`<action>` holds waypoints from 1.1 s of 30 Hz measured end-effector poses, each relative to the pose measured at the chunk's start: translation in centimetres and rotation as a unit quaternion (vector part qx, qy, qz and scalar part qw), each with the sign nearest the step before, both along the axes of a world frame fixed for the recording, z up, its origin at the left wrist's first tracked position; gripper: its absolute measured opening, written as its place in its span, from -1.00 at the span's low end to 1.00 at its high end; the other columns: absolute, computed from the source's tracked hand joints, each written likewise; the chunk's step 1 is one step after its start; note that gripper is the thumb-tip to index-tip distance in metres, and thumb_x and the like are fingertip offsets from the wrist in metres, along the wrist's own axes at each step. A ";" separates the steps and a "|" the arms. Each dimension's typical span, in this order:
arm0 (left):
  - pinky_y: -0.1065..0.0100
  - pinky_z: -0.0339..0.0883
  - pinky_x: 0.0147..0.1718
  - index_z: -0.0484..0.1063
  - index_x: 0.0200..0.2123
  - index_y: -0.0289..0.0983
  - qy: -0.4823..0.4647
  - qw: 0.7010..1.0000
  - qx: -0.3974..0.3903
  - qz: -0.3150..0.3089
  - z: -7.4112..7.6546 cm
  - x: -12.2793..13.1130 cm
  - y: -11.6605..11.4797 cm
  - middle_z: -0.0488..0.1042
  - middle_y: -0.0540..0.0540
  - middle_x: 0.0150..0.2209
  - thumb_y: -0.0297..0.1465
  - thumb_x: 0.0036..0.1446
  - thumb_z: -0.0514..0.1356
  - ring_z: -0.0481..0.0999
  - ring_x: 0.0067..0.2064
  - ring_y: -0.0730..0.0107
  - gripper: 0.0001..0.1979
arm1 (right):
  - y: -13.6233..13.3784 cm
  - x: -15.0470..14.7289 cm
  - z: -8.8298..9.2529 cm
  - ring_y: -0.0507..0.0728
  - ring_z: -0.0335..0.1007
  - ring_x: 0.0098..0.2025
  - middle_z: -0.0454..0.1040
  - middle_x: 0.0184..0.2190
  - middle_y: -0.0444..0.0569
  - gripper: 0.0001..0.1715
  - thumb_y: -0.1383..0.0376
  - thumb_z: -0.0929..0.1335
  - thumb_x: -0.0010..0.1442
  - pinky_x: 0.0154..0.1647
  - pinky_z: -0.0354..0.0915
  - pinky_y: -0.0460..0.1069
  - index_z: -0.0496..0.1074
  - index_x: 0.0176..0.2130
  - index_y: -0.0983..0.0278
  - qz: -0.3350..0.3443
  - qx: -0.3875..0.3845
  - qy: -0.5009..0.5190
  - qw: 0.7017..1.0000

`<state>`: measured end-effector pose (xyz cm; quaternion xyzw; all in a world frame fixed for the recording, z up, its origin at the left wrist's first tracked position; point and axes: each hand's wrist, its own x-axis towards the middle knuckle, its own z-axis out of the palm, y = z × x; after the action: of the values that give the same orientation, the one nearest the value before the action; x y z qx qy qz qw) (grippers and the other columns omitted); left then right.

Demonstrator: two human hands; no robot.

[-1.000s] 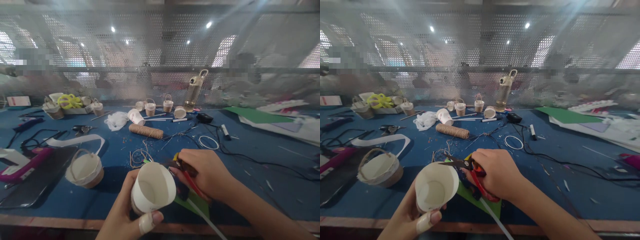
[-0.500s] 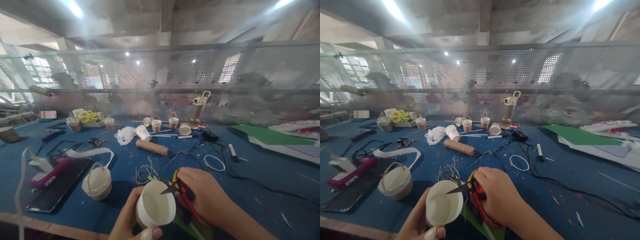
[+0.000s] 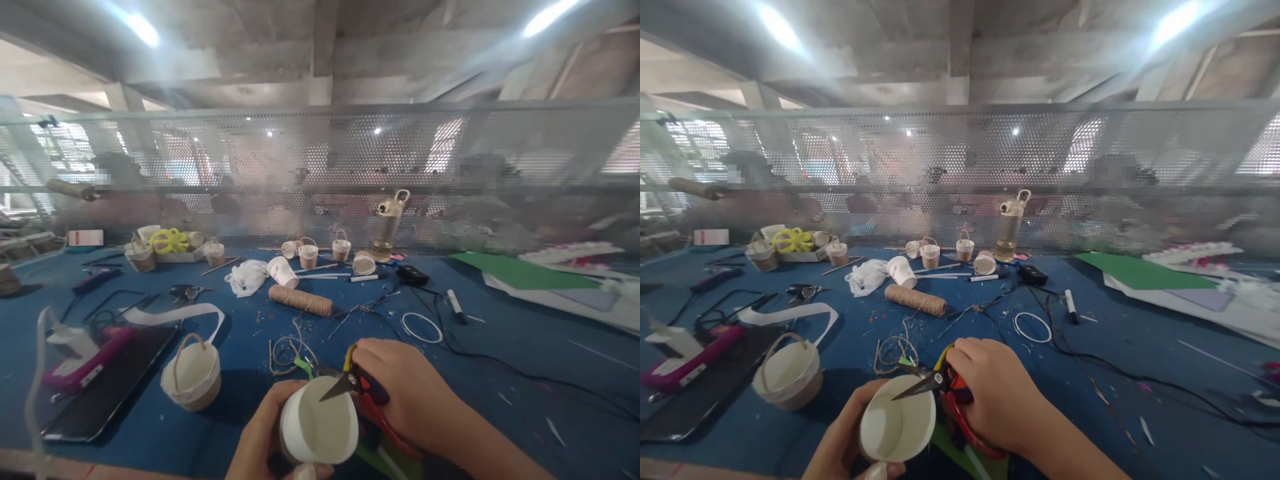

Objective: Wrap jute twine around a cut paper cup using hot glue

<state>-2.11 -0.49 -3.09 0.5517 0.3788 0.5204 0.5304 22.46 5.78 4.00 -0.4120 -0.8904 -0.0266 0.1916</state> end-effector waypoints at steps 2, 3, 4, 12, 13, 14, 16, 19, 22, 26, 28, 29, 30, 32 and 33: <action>0.32 0.45 -0.08 0.45 0.15 -0.14 0.012 1.000 0.001 -0.008 0.3 -0.1 -0.1 0.56 -0.18 0.08 -0.06 -0.05 0.53 0.56 0.02 0.11 -0.28 | 0.0 0.0 0.0 0.15 0.31 -0.35 0.47 -0.36 -0.05 -0.92 0.34 0.38 0.20 -0.33 0.07 0.04 0.37 -0.34 0.20 0.001 0.007 -0.008 1.000; 0.30 0.46 -0.08 0.44 0.16 -0.15 0.016 1.000 0.000 -0.013 0.5 -0.1 -0.2 0.56 -0.19 0.08 -0.07 -0.03 0.53 0.57 0.02 0.10 -0.27 | 0.0 0.0 0.0 0.15 0.30 -0.35 0.46 -0.36 -0.05 -0.92 0.35 0.37 0.21 -0.33 0.07 0.04 0.37 -0.34 0.21 0.003 0.011 -0.012 1.000; 0.28 0.46 -0.05 0.44 0.16 -0.16 0.020 1.000 0.001 -0.016 0.7 -0.1 -0.2 0.56 -0.20 0.09 -0.08 -0.02 0.52 0.57 0.03 0.08 -0.29 | 0.0 0.0 0.0 0.14 0.30 -0.36 0.46 -0.37 -0.05 -0.92 0.36 0.37 0.21 -0.34 0.07 0.04 0.37 -0.34 0.21 0.005 0.016 -0.016 1.000; 0.22 0.44 0.09 0.46 0.16 -0.18 0.042 0.999 -0.003 0.003 1.5 0.0 -0.7 0.56 -0.22 0.16 -0.15 0.00 0.52 0.54 0.14 0.00 -0.33 | -0.1 -0.1 -0.1 0.11 0.30 -0.42 0.45 -0.45 -0.09 -0.87 0.41 0.36 0.19 -0.38 0.04 0.02 0.37 -0.40 0.21 0.012 0.055 -0.031 0.998; 0.22 0.43 0.09 0.46 0.17 -0.17 0.042 0.999 0.000 0.003 1.5 0.0 -0.7 0.56 -0.21 0.16 -0.17 0.02 0.52 0.54 0.15 0.00 -0.34 | -0.2 -0.1 -0.1 0.10 0.30 -0.42 0.45 -0.45 -0.09 -0.87 0.41 0.36 0.18 -0.38 0.05 0.02 0.37 -0.40 0.22 0.013 0.059 -0.031 0.998; 0.22 0.43 0.09 0.46 0.17 -0.17 0.043 0.999 0.004 0.003 1.5 0.0 -0.7 0.56 -0.21 0.16 -0.17 0.03 0.51 0.54 0.15 0.00 -0.34 | -0.2 -0.1 -0.1 0.10 0.30 -0.42 0.45 -0.45 -0.09 -0.88 0.40 0.36 0.18 -0.38 0.04 0.01 0.38 -0.40 0.22 0.013 0.064 -0.032 0.997; 0.23 0.44 0.08 0.45 0.18 -0.17 0.047 0.999 0.014 0.001 1.5 0.1 -0.8 0.56 -0.20 0.16 -0.16 0.05 0.50 0.54 0.14 0.01 -0.35 | -0.2 0.0 -0.2 0.10 0.30 -0.43 0.46 -0.46 -0.09 -0.88 0.40 0.36 0.19 -0.39 0.03 0.01 0.39 -0.40 0.23 0.014 0.072 -0.035 0.997; 0.25 0.45 0.03 0.44 0.20 -0.16 0.051 0.998 0.021 0.003 1.5 0.1 -0.9 0.55 -0.20 0.14 -0.16 0.07 0.49 0.54 0.12 0.04 -0.35 | -0.2 0.1 -0.3 0.09 0.29 -0.45 0.46 -0.47 -0.09 -0.87 0.42 0.35 0.18 -0.40 0.00 0.01 0.39 -0.40 0.23 0.015 0.081 -0.040 0.996; 0.24 0.49 -0.03 0.42 0.21 -0.16 0.050 0.999 0.017 -0.004 1.4 0.1 -0.9 0.55 -0.21 0.12 -0.12 0.10 0.47 0.55 0.10 0.02 -0.34 | -0.1 0.3 -0.4 0.07 0.28 -0.46 0.44 -0.49 -0.11 -0.87 0.42 0.36 0.17 -0.41 -0.03 0.01 0.39 -0.41 0.24 0.012 0.089 -0.044 0.995; 0.27 0.53 -0.13 0.42 0.21 -0.15 0.054 0.998 0.012 -0.025 1.4 -0.2 -0.7 0.54 -0.20 0.11 -0.12 0.13 0.45 0.57 0.06 0.04 -0.37 | 0.0 0.5 -0.2 0.06 0.24 -0.47 0.43 -0.51 -0.12 -0.86 0.39 0.36 0.19 -0.42 -0.07 0.02 0.39 -0.43 0.23 0.009 0.100 -0.048 0.994; 0.29 0.53 -0.14 0.40 0.23 -0.12 0.058 0.998 0.012 -0.031 1.4 -0.3 -0.7 0.54 -0.17 0.10 -0.15 0.15 0.44 0.58 0.03 0.08 -0.39 | -0.1 0.6 -0.1 0.06 0.22 -0.48 0.43 -0.51 -0.13 -0.86 0.39 0.36 0.17 -0.42 -0.08 0.03 0.39 -0.43 0.23 0.010 0.104 -0.048 0.993; 0.29 0.53 -0.14 0.40 0.23 -0.11 0.060 0.998 0.012 -0.032 1.4 -0.3 -0.7 0.55 -0.16 0.10 -0.16 0.16 0.44 0.58 0.03 0.09 -0.39 | -0.1 0.6 -0.1 0.06 0.22 -0.48 0.43 -0.51 -0.13 -0.87 0.39 0.37 0.16 -0.42 -0.08 0.03 0.39 -0.43 0.23 0.012 0.105 -0.047 0.993; 0.29 0.53 -0.13 0.39 0.24 -0.10 0.062 0.997 0.013 -0.033 1.4 -0.3 -0.8 0.54 -0.16 0.10 -0.16 0.17 0.44 0.58 0.03 0.09 -0.39 | -0.1 0.6 -0.1 0.06 0.22 -0.48 0.43 -0.51 -0.13 -0.88 0.39 0.37 0.14 -0.42 -0.07 0.03 0.39 -0.43 0.22 0.014 0.107 -0.045 0.993; 0.28 0.53 -0.11 0.39 0.24 -0.11 0.067 0.997 0.017 -0.034 1.3 -0.3 -0.9 0.54 -0.16 0.10 -0.17 0.18 0.43 0.58 0.04 0.08 -0.39 | -0.2 0.5 -0.2 0.07 0.23 -0.47 0.44 -0.50 -0.13 -0.90 0.40 0.37 0.12 -0.41 -0.05 0.02 0.39 -0.42 0.22 0.017 0.109 -0.040 0.993; 0.28 0.52 -0.09 0.39 0.25 -0.11 0.070 0.997 0.020 -0.035 1.4 -0.3 -1.0 0.53 -0.17 0.11 -0.18 0.18 0.43 0.57 0.05 0.08 -0.39 | -0.2 0.5 -0.2 0.07 0.25 -0.46 0.45 -0.48 -0.12 -0.91 0.39 0.36 0.12 -0.41 -0.03 0.02 0.39 -0.41 0.22 0.019 0.111 -0.038 0.993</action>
<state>-2.44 -1.44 -1.73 0.6104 0.3852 0.4692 0.5088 22.93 5.55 3.83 -0.3700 -0.8963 -0.1368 0.2026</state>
